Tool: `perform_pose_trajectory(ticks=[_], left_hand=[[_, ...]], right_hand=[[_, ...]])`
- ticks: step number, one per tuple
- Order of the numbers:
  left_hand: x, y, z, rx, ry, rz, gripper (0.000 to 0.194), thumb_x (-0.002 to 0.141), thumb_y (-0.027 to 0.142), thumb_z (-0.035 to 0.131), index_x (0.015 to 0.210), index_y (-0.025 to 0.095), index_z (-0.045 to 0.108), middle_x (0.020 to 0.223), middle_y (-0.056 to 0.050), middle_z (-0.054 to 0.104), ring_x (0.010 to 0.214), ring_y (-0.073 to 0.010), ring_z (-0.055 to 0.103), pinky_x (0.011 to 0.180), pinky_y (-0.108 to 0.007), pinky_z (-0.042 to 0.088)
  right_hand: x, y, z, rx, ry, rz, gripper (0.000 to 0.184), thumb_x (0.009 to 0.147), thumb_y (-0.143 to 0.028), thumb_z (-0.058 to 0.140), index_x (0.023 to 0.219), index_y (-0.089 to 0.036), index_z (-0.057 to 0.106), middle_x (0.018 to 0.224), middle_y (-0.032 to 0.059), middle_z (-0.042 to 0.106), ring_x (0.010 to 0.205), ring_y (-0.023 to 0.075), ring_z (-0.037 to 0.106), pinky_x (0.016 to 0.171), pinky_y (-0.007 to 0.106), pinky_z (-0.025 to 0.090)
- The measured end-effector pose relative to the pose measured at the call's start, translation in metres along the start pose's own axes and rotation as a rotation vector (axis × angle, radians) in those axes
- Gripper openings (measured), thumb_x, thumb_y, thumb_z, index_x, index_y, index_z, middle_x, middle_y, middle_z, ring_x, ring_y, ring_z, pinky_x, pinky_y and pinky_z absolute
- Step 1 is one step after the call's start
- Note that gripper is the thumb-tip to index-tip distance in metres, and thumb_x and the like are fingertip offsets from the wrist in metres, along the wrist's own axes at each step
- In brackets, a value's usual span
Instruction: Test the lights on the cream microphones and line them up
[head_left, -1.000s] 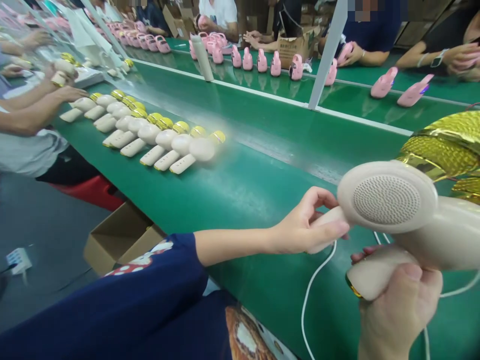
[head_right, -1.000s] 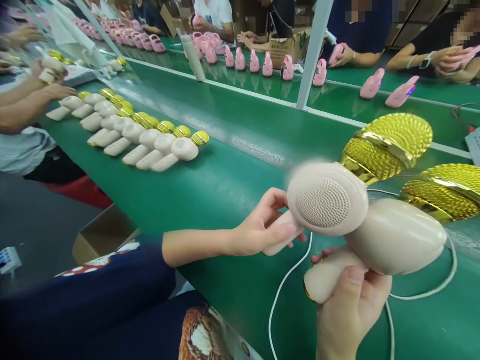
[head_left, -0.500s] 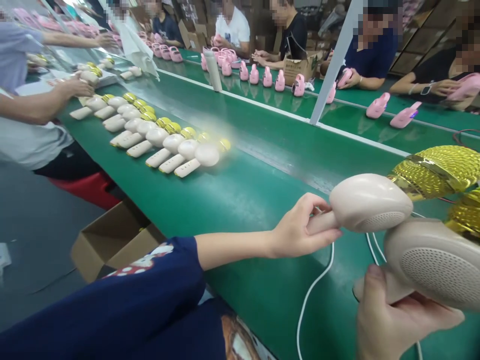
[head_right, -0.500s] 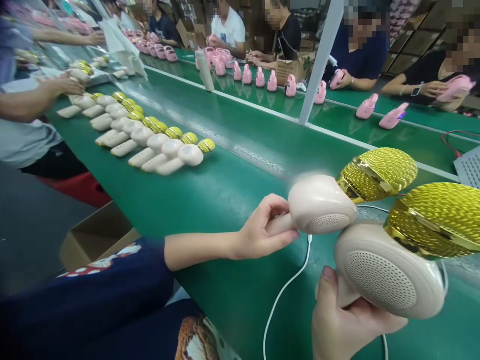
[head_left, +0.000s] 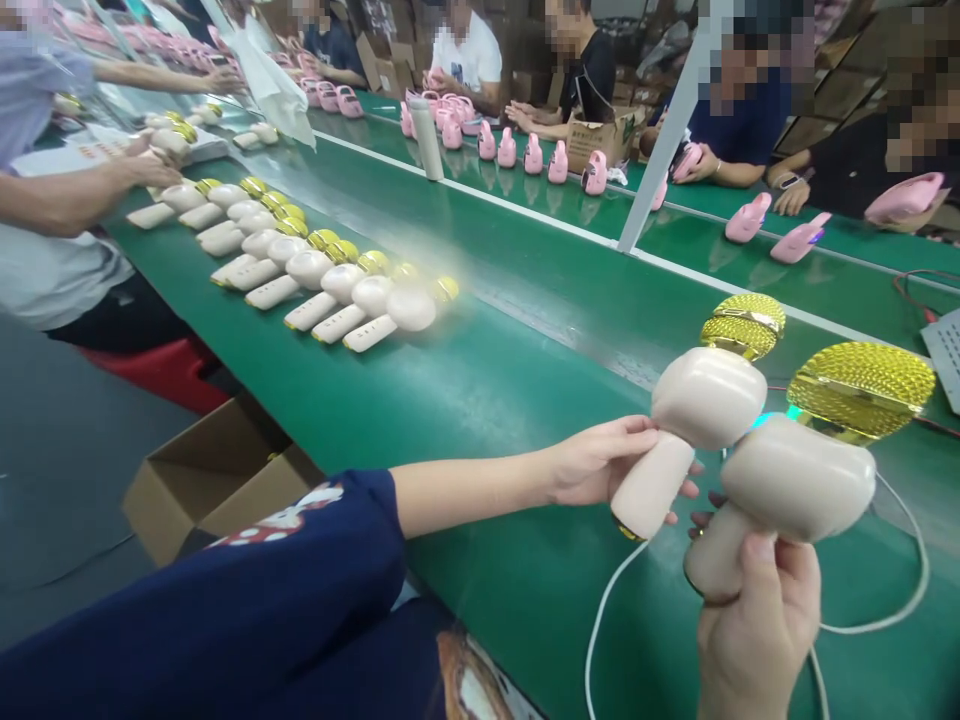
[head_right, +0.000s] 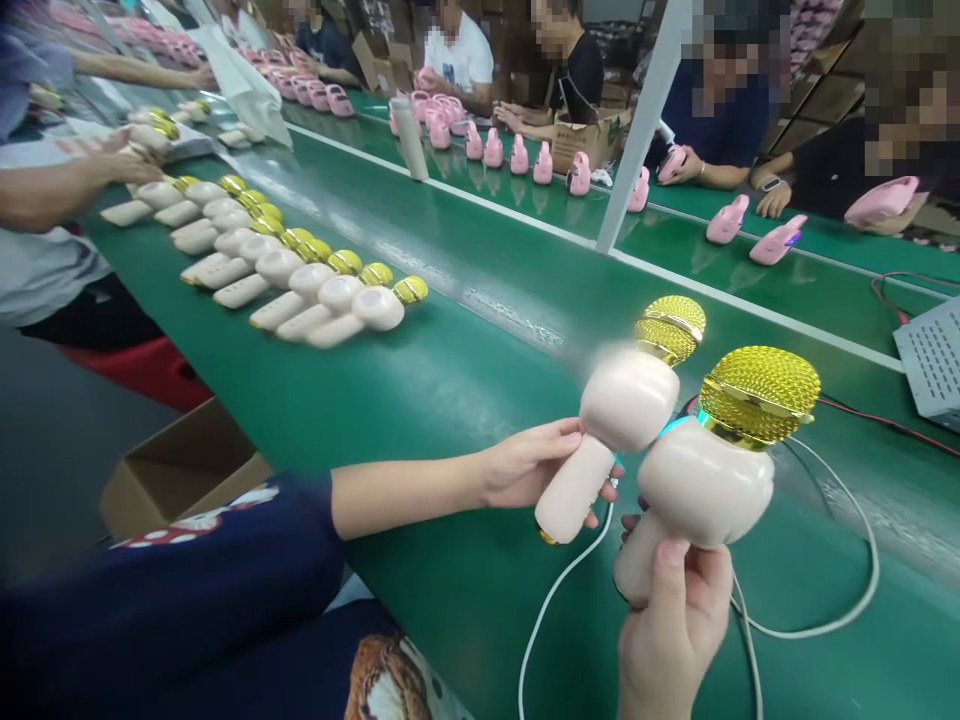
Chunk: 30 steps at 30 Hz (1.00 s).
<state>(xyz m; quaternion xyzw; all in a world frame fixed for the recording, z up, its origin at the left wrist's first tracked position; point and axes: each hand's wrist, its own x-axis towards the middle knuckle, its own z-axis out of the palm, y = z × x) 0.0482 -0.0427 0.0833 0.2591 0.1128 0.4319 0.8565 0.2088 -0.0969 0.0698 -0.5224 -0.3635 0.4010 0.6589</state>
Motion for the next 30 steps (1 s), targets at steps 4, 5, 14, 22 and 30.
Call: perform_pose_trajectory(ticks=[4,5,14,22,30], left_hand=[[0.000,0.000,-0.003,0.131,0.068,0.099,0.047,0.072,0.042,0.077,0.101,0.019,0.048,0.097,-0.007,0.064,0.081,-0.0182,0.066,0.072,-0.033,0.050],[0.000,0.001,-0.003,0.184,0.087,0.141,0.045,0.073,0.042,0.076,0.100,0.019,0.048,0.096,-0.006,0.064,0.081,-0.0175,0.065,0.074,-0.033,0.049],[-0.009,0.007,0.003,0.798,0.102,0.596,0.025,0.088,0.032,0.061,0.103,0.022,0.045,0.103,-0.003,0.052,0.089,-0.0107,0.054,0.079,-0.027,0.046],[-0.011,0.009,0.006,1.040,0.138,0.711,0.026,0.087,0.035,0.058,0.105,0.021,0.045,0.111,-0.009,0.051,0.103,-0.0190,0.054,0.090,-0.037,0.045],[-0.016,0.010,0.013,0.922,0.206,0.553,0.028,0.085,0.039,0.060,0.101,0.021,0.047,0.112,-0.009,0.051,0.096,-0.0178,0.054,0.082,-0.032,0.045]], right_hand=[[-0.003,-0.001,0.000,-0.146,0.116,-0.222,0.032,0.075,-0.035,0.072,0.095,-0.021,0.052,0.088,0.0014,0.060,0.072,0.0169,0.060,0.069,0.033,0.047],[-0.004,-0.003,0.000,-0.178,0.125,-0.240,0.032,0.075,-0.033,0.072,0.096,-0.021,0.050,0.087,0.0019,0.060,0.072,0.0175,0.060,0.068,0.034,0.047],[-0.002,-0.005,-0.001,-0.223,0.138,-0.318,0.032,0.072,-0.026,0.074,0.093,-0.020,0.051,0.071,-0.0011,0.055,0.053,0.0147,0.052,0.050,0.030,0.042],[-0.003,-0.008,0.001,-0.210,0.160,-0.261,0.031,0.070,-0.031,0.076,0.088,-0.021,0.053,0.079,0.0026,0.058,0.061,0.0165,0.054,0.047,0.030,0.044],[-0.007,-0.016,0.008,-0.215,0.186,-0.202,0.030,0.069,-0.035,0.077,0.086,-0.022,0.056,0.081,0.0014,0.057,0.066,0.0163,0.054,0.054,0.031,0.044]])
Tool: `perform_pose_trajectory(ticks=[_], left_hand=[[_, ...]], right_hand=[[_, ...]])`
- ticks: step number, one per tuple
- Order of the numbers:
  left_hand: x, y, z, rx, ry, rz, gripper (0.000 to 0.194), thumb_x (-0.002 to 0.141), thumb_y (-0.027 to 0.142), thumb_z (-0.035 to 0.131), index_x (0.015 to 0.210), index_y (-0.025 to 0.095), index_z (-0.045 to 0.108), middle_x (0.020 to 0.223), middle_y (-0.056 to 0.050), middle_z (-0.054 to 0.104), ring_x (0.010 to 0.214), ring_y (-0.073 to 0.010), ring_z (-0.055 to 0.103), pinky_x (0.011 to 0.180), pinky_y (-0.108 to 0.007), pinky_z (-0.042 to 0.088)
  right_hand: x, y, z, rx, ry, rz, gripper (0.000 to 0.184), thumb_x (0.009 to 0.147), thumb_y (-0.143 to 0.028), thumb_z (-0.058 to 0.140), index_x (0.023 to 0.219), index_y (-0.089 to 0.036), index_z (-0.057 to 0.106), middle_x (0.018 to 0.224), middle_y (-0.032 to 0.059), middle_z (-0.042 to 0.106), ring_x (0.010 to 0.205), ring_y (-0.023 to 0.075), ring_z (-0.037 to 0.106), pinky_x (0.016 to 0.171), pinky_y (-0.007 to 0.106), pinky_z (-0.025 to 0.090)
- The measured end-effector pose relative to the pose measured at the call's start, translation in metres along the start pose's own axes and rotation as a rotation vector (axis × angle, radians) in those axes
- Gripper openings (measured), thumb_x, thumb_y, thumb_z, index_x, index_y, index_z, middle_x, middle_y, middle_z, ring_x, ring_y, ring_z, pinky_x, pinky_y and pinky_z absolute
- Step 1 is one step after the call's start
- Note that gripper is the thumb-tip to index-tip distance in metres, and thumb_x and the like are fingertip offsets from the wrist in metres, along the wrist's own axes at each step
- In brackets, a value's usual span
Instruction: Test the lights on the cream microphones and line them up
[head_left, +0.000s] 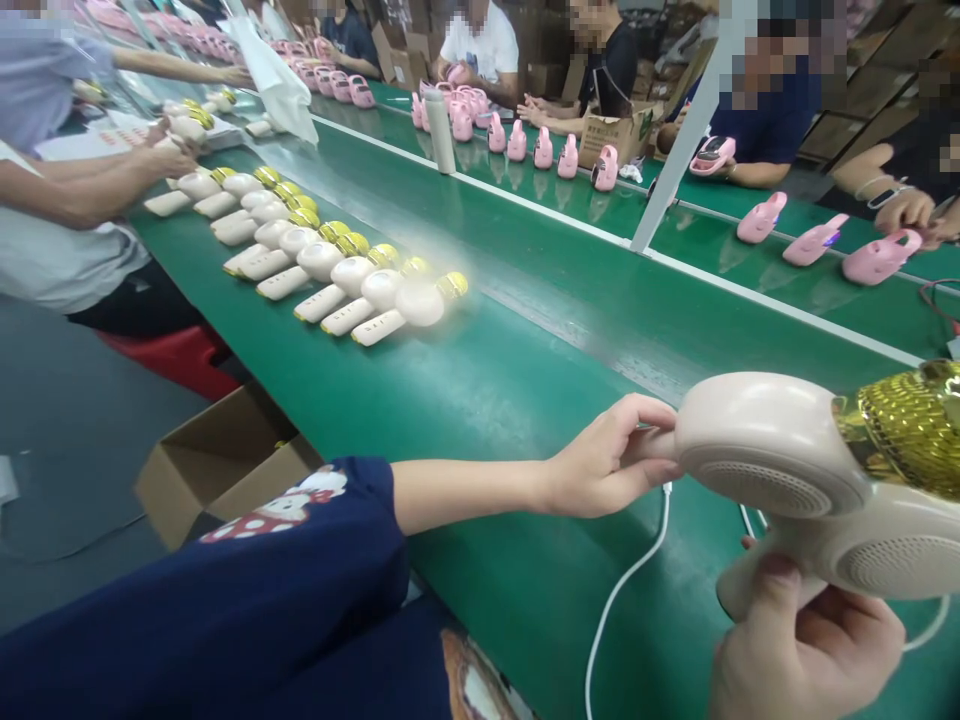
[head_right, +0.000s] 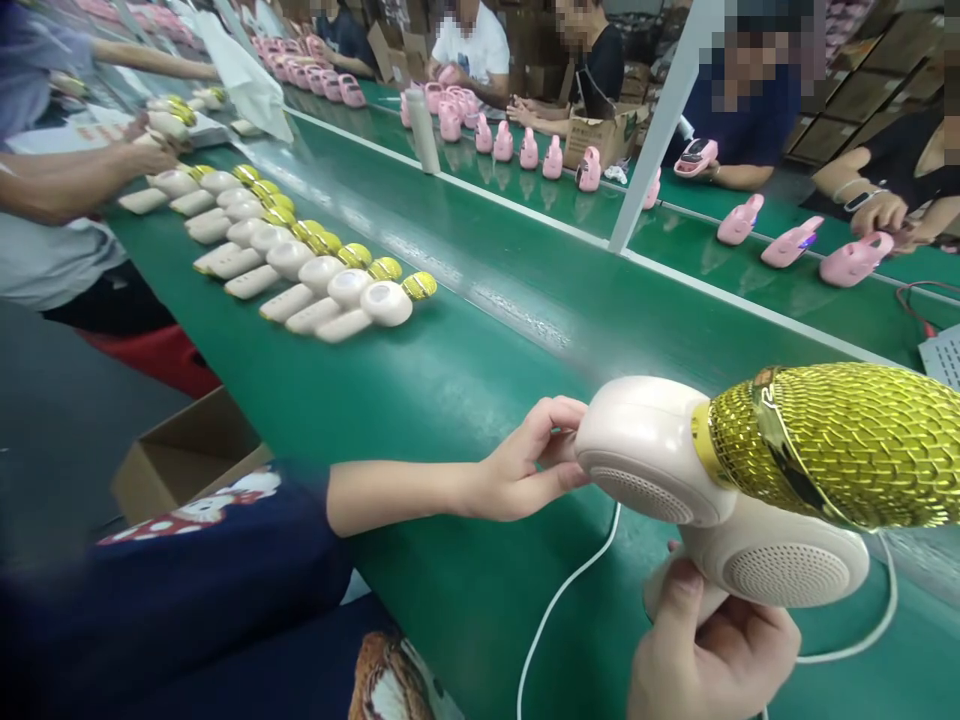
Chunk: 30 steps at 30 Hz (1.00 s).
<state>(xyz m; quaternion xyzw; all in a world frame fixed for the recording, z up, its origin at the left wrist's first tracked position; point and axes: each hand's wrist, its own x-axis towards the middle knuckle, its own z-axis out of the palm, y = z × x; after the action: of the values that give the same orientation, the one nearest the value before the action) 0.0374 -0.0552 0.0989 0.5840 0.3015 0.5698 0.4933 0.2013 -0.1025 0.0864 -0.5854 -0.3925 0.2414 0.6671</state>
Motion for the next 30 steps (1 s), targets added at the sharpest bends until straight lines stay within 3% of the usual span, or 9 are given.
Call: perform_pose_trajectory(ticks=[4,8,11,15,19,22,26,30], left_hand=[[0.001,0.000,0.001,-0.248,-0.017,-0.160,0.035,0.081,0.046,0.065,0.097,0.020,0.048,0.095,-0.004,0.057,0.084,-0.0142,0.057,0.075,-0.029,0.046],[0.005,-0.009,0.002,-0.608,-0.140,-0.409,0.045,0.078,0.057,0.060,0.094,0.016,0.050,0.081,-0.006,0.061,0.063,-0.0147,0.060,0.048,-0.023,0.045],[0.007,-0.022,0.002,-0.737,-0.169,-0.487,0.046,0.071,0.051,0.069,0.094,0.014,0.055,0.079,-0.004,0.060,0.056,-0.0122,0.058,0.040,-0.020,0.041],[0.006,-0.045,0.002,-0.794,-0.134,-0.603,0.036,0.067,0.035,0.075,0.089,0.013,0.058,0.078,-0.001,0.058,0.061,-0.0121,0.060,0.046,-0.022,0.047],[0.001,-0.077,-0.003,-0.906,-0.141,-0.753,0.040,0.067,0.038,0.066,0.097,0.011,0.059,0.078,-0.004,0.060,0.064,-0.0165,0.061,0.054,-0.030,0.051],[0.000,-0.094,-0.010,-1.000,-0.142,-0.903,0.036,0.072,0.040,0.057,0.091,0.010,0.060,0.068,-0.002,0.054,0.052,-0.0123,0.052,0.044,-0.025,0.043],[0.003,-0.097,-0.016,-1.175,-0.045,-1.032,0.022,0.077,0.034,0.058,0.077,0.012,0.055,0.061,0.003,0.043,0.045,-0.0057,0.038,0.039,-0.015,0.029],[0.005,-0.095,-0.020,-1.251,0.003,-0.970,0.018,0.076,0.029,0.062,0.076,0.014,0.052,0.062,0.004,0.043,0.046,-0.0055,0.038,0.040,-0.015,0.029]], right_hand=[[0.006,0.004,-0.005,0.152,-0.076,0.105,0.025,0.074,-0.035,0.069,0.091,-0.021,0.059,0.081,0.0015,0.061,0.063,0.0163,0.057,0.057,0.032,0.047],[0.010,0.010,-0.013,0.369,-0.382,0.388,0.041,0.077,-0.054,0.060,0.095,-0.018,0.063,0.080,0.0043,0.062,0.056,0.0149,0.055,0.047,0.029,0.046],[0.009,0.015,-0.012,0.452,-0.539,0.508,0.036,0.076,-0.049,0.064,0.095,-0.019,0.064,0.076,0.0025,0.060,0.051,0.0111,0.051,0.044,0.025,0.045],[0.011,0.029,-0.003,0.436,-0.546,0.669,0.028,0.074,-0.038,0.063,0.096,-0.020,0.064,0.081,0.0034,0.062,0.056,0.0136,0.056,0.050,0.029,0.050],[0.014,0.046,0.006,0.433,-0.488,0.791,0.029,0.070,-0.036,0.061,0.095,-0.020,0.064,0.076,0.0005,0.058,0.057,0.0131,0.055,0.052,0.028,0.050],[0.015,0.055,0.010,0.462,-0.530,0.830,0.029,0.071,-0.038,0.060,0.092,-0.018,0.064,0.070,-0.0013,0.054,0.051,0.0099,0.049,0.046,0.023,0.044],[0.015,0.062,0.012,0.392,-0.594,0.892,0.040,0.076,-0.052,0.062,0.093,-0.016,0.066,0.065,-0.0019,0.053,0.047,0.0086,0.047,0.043,0.021,0.043],[0.016,0.066,0.012,0.285,-0.764,0.948,0.054,0.074,-0.063,0.064,0.097,-0.014,0.068,0.060,0.0000,0.059,0.047,0.0122,0.055,0.044,0.024,0.047]])
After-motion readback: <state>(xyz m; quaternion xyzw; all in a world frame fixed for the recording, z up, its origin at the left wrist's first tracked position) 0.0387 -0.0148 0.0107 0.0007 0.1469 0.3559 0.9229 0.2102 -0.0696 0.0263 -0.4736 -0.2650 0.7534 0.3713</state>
